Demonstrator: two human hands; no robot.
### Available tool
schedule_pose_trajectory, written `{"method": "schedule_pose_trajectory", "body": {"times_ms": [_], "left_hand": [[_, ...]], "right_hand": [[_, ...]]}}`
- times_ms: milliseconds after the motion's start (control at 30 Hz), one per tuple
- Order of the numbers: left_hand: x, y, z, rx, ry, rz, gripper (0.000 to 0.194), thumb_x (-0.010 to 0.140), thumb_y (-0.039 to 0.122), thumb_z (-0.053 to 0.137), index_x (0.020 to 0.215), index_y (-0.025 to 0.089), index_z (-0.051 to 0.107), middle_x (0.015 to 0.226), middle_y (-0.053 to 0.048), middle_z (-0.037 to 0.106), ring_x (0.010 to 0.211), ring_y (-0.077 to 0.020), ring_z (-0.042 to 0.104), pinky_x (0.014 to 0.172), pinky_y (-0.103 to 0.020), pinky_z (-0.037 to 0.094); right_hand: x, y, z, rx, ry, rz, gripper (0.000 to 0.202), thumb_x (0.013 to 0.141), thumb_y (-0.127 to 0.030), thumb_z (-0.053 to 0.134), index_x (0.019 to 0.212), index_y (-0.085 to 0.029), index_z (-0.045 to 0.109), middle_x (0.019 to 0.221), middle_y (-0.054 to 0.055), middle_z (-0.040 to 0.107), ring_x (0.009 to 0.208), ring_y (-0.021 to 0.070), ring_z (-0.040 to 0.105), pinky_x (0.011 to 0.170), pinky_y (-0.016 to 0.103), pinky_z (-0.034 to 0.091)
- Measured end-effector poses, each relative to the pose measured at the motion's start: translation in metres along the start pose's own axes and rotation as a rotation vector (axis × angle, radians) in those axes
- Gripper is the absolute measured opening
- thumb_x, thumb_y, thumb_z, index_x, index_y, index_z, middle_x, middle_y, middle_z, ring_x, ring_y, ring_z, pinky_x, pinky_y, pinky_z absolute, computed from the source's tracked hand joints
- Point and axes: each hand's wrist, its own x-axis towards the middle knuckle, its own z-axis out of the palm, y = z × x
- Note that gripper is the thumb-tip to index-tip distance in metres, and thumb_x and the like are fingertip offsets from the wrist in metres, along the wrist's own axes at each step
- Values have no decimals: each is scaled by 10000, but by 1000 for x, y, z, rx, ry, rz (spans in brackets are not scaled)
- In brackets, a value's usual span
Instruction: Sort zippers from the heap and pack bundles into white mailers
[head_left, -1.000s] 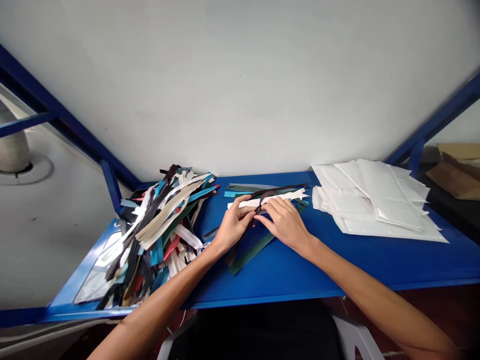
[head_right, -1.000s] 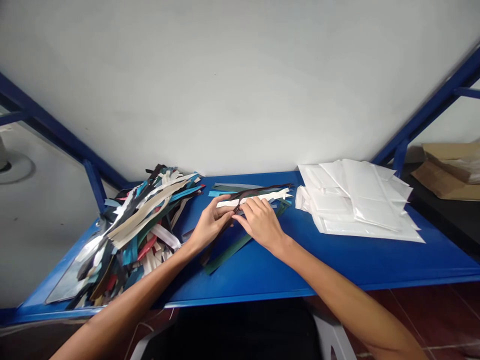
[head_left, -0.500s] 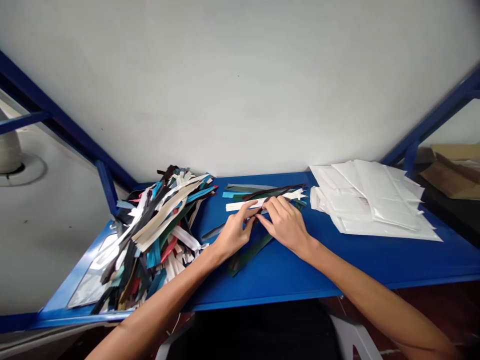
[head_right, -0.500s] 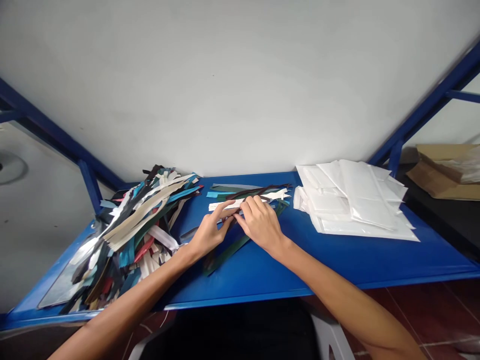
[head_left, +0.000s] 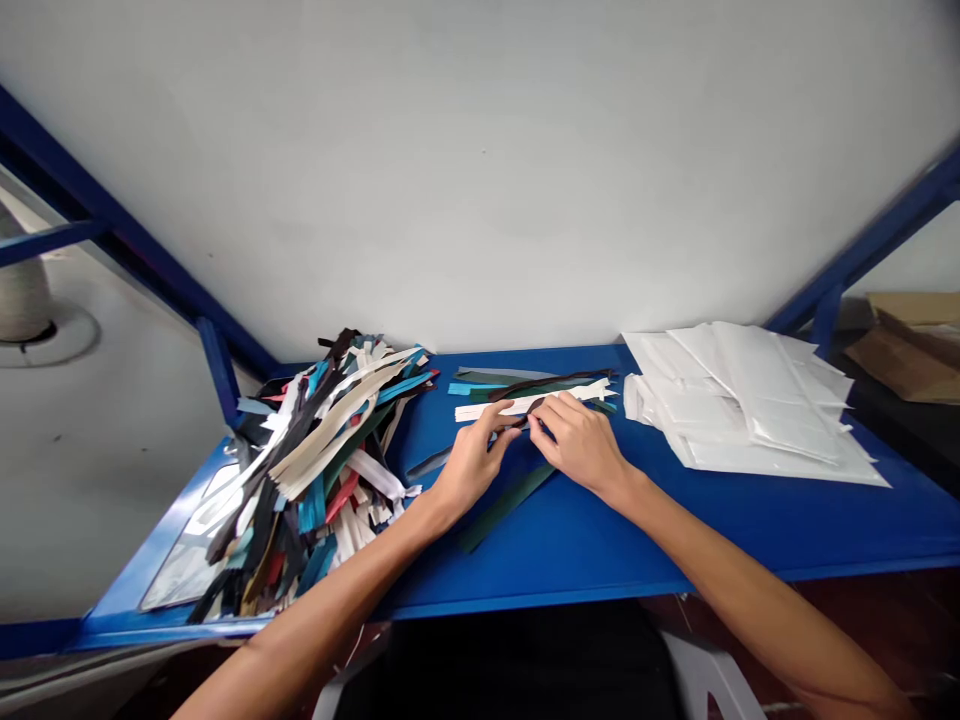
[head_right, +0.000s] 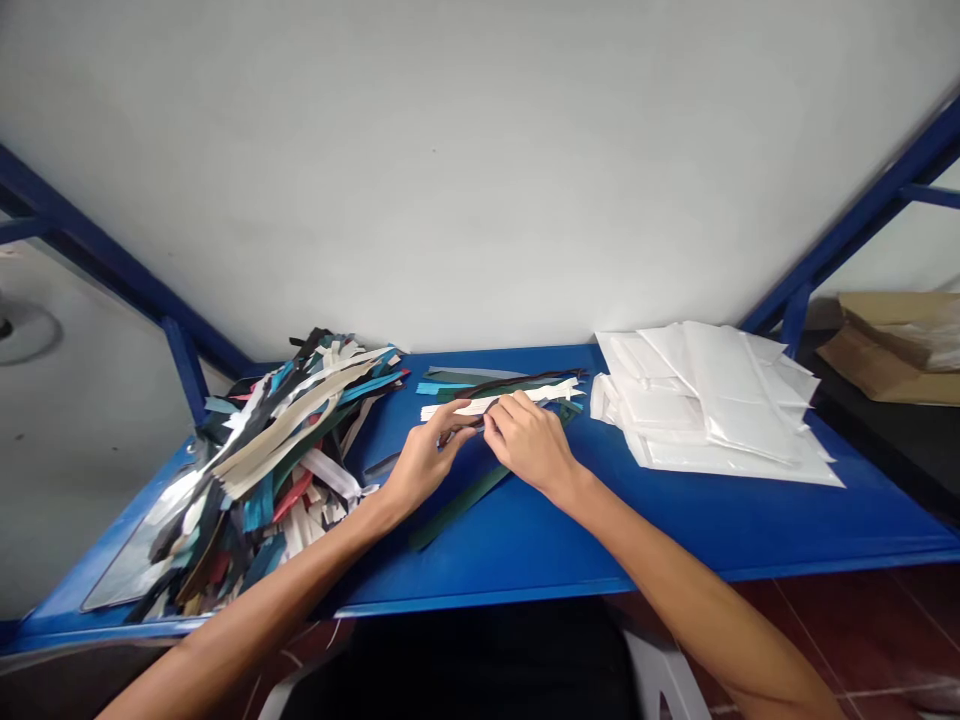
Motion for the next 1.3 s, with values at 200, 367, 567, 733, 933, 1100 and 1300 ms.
{"method": "schedule_pose_trajectory", "body": {"times_ms": [200, 367, 567, 733, 933, 1100, 1300], "left_hand": [[10, 7, -13, -72, 28, -97, 298, 1062, 401, 579, 1246, 192, 683, 930, -44, 836, 659, -154, 615, 696, -271, 501], [17, 7, -28, -133, 10, -112, 313, 1034, 437, 606, 1170, 178, 718, 911, -56, 828, 645, -162, 584, 609, -270, 443], [23, 4, -41, -10, -51, -55, 251, 1058, 368, 581, 1109, 193, 754, 891, -26, 814, 642, -146, 584, 633, -260, 442], [26, -7, -63, 224, -109, 19, 259, 1057, 391, 624, 1130, 187, 766, 842, -35, 780, 742, -182, 661, 742, -289, 490], [18, -6, -66, 276, -534, 178, 363, 1070, 512, 606, 1042, 211, 807, 1029, -85, 779, 985, -245, 699, 870, -353, 539], [-2, -3, -24, 368, -487, 321, 964, 840, 847, 673, 1567, 226, 547, 1627, -207, 497, 1505, -421, 467, 1211, -580, 430], [-3, -20, -16, 499, -457, 246, 998, 980, 807, 505, 1736, 237, 192, 1777, -209, 268, 1658, -398, 239, 1310, -600, 277]], "right_hand": [[8, 27, -15, 217, 1, 166, 242, 1028, -206, 570, 798, -218, 646, 788, 19, 687, 787, 195, 579, 608, 312, 351], [12, 61, -38, 273, 92, 359, 250, 1027, -290, 574, 795, -228, 645, 782, 22, 686, 771, 207, 577, 667, 329, 379], [13, 69, -41, 328, 100, 408, 271, 1023, -350, 560, 796, -229, 647, 763, 24, 656, 722, 198, 553, 670, 334, 366], [4, 92, -47, 321, -170, 521, 322, 990, -393, 551, 716, -226, 578, 683, 3, 588, 630, 175, 485, 639, 331, 342], [-7, 117, -66, 546, -910, 500, 430, 966, -581, 618, 720, -228, 632, 723, 6, 572, 649, 181, 482, 610, 319, 330], [-8, 110, -59, 532, -932, 475, 476, 775, -657, 838, 936, -251, 649, 858, 14, 597, 778, 224, 553, 668, 326, 415], [-8, 95, -36, 606, -883, 300, 654, 868, -644, 777, 1428, -347, 620, 1454, 84, 587, 1327, 353, 559, 1095, 461, 474]]}}
